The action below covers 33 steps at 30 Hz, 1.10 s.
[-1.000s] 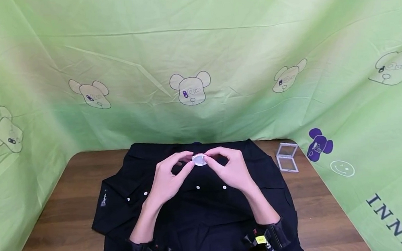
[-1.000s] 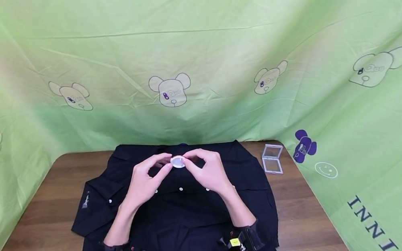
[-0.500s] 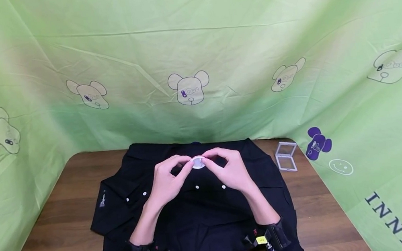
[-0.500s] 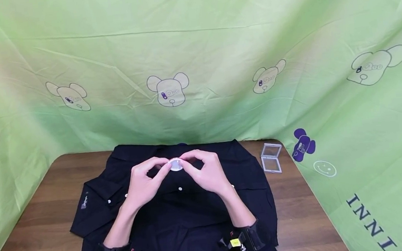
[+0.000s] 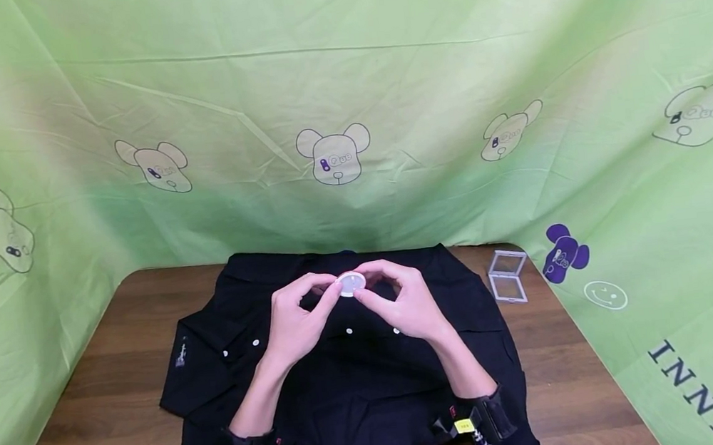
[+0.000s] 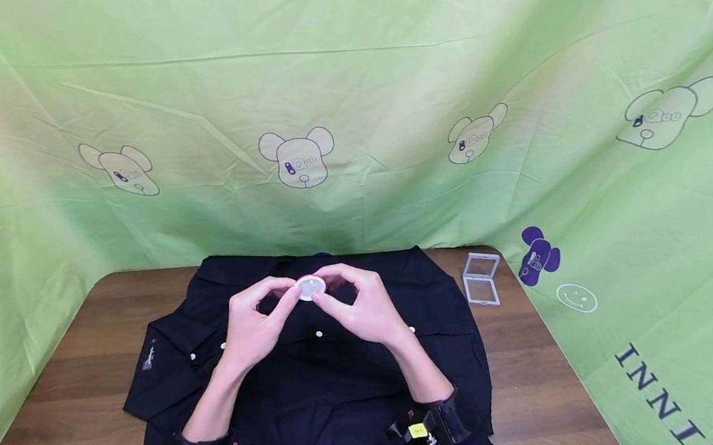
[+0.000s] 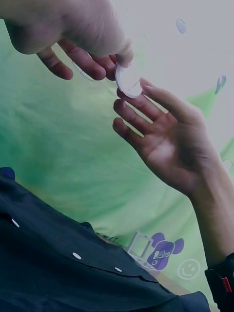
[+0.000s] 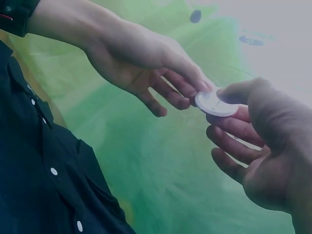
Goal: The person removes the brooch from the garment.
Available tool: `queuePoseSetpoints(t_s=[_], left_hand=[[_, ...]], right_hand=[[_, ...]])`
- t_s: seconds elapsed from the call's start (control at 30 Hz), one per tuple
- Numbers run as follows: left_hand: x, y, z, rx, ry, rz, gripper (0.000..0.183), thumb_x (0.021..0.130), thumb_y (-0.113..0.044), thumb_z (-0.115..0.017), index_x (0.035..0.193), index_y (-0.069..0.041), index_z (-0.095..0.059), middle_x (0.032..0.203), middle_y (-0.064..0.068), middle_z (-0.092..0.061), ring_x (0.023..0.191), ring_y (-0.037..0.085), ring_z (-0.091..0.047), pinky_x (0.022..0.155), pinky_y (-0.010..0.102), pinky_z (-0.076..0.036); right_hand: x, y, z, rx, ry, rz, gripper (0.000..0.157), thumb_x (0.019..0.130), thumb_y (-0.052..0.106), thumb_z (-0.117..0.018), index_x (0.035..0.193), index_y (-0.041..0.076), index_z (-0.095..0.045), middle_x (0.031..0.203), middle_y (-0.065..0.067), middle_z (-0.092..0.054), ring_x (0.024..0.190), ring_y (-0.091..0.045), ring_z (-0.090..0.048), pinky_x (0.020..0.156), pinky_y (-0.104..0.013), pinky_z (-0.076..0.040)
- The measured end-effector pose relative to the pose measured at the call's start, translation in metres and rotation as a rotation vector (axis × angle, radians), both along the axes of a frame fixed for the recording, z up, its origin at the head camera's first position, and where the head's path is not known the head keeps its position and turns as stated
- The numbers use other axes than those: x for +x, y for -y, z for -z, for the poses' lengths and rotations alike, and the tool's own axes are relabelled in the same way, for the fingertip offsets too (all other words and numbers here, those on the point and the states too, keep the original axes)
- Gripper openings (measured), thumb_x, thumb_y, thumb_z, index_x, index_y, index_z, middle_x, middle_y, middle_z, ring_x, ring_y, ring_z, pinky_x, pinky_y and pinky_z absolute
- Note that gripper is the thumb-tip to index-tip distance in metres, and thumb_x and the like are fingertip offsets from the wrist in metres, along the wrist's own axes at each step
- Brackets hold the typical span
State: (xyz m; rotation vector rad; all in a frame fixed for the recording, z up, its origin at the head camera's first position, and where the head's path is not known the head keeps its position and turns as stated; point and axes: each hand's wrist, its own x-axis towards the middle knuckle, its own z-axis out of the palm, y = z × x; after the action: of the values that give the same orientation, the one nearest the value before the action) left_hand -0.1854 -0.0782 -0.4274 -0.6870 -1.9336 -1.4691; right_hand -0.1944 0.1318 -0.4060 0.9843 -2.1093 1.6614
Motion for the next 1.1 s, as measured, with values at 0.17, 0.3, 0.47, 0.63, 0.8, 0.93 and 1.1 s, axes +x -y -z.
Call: queuePoseSetpoints(t_s=[0.17, 0.3, 0.47, 0.63, 0.8, 0.93, 1.1], left_hand=[[0.001, -0.002, -0.001, 0.005, -0.007, 0.004, 0.005, 0.091, -0.011, -0.078, 0.094, -0.009, -0.080, 0.087, -0.002, -0.077, 0.074, 0.010, -0.066, 0.071, 0.023, -0.053], [0.001, -0.002, -0.002, 0.005, -0.004, 0.014, 0.005, 0.091, -0.011, -0.078, 0.094, -0.010, -0.080, 0.087, -0.002, -0.077, 0.074, 0.010, -0.066, 0.071, 0.023, -0.054], [0.002, -0.002, -0.002, 0.002, -0.011, 0.023, 0.005, 0.091, -0.010, -0.078, 0.095, -0.010, -0.080, 0.087, -0.002, -0.077, 0.073, 0.009, -0.066, 0.071, 0.022, -0.053], [0.004, -0.002, -0.003, -0.006, -0.019, 0.034, 0.004, 0.091, -0.010, -0.078, 0.095, -0.010, -0.080, 0.088, -0.003, -0.077, 0.074, 0.009, -0.066, 0.070, 0.022, -0.052], [0.004, -0.002, -0.002, -0.009, -0.018, 0.043, 0.005, 0.091, -0.012, -0.078, 0.095, -0.011, -0.080, 0.087, -0.003, -0.076, 0.075, 0.009, -0.066, 0.070, 0.022, -0.053], [0.004, -0.003, -0.003, -0.011, -0.030, 0.042, 0.005, 0.090, -0.010, -0.079, 0.095, -0.011, -0.080, 0.086, -0.003, -0.076, 0.075, 0.009, -0.066, 0.072, 0.022, -0.053], [0.009, -0.006, -0.012, -0.017, -0.064, 0.038, 0.007, 0.086, -0.002, -0.080, 0.092, -0.005, -0.079, 0.084, 0.002, -0.076, 0.075, 0.010, -0.066, 0.071, 0.022, -0.053]], right_hand=[[0.011, 0.005, -0.016, -0.004, -0.013, 0.029, 0.023, 0.083, -0.013, -0.076, 0.106, -0.011, -0.072, 0.092, -0.022, -0.074, 0.084, -0.025, -0.067, 0.079, -0.021, -0.055], [0.016, 0.007, -0.024, -0.007, -0.003, 0.041, 0.023, 0.083, -0.015, -0.076, 0.105, -0.012, -0.072, 0.092, -0.023, -0.074, 0.083, -0.026, -0.068, 0.078, -0.020, -0.055], [0.017, 0.008, -0.024, -0.019, -0.017, 0.051, 0.022, 0.081, -0.016, -0.076, 0.103, -0.013, -0.072, 0.090, -0.023, -0.074, 0.080, -0.025, -0.069, 0.076, -0.024, -0.056], [0.018, 0.009, -0.023, -0.034, -0.040, 0.055, 0.020, 0.080, -0.017, -0.076, 0.099, -0.013, -0.072, 0.088, -0.022, -0.074, 0.078, -0.025, -0.068, 0.074, -0.032, -0.058], [0.019, 0.010, -0.025, -0.044, -0.039, 0.057, 0.018, 0.079, -0.019, -0.076, 0.096, -0.013, -0.072, 0.086, -0.023, -0.074, 0.076, -0.025, -0.068, 0.073, -0.021, -0.055], [0.018, 0.010, -0.025, -0.054, -0.034, 0.062, 0.017, 0.079, -0.019, -0.076, 0.094, -0.013, -0.072, 0.085, -0.023, -0.074, 0.076, -0.024, -0.068, 0.074, -0.021, -0.055], [0.018, 0.009, -0.025, -0.062, -0.027, 0.064, 0.015, 0.079, -0.019, -0.075, 0.093, -0.013, -0.072, 0.085, -0.023, -0.074, 0.076, -0.022, -0.067, 0.073, -0.018, -0.054]])
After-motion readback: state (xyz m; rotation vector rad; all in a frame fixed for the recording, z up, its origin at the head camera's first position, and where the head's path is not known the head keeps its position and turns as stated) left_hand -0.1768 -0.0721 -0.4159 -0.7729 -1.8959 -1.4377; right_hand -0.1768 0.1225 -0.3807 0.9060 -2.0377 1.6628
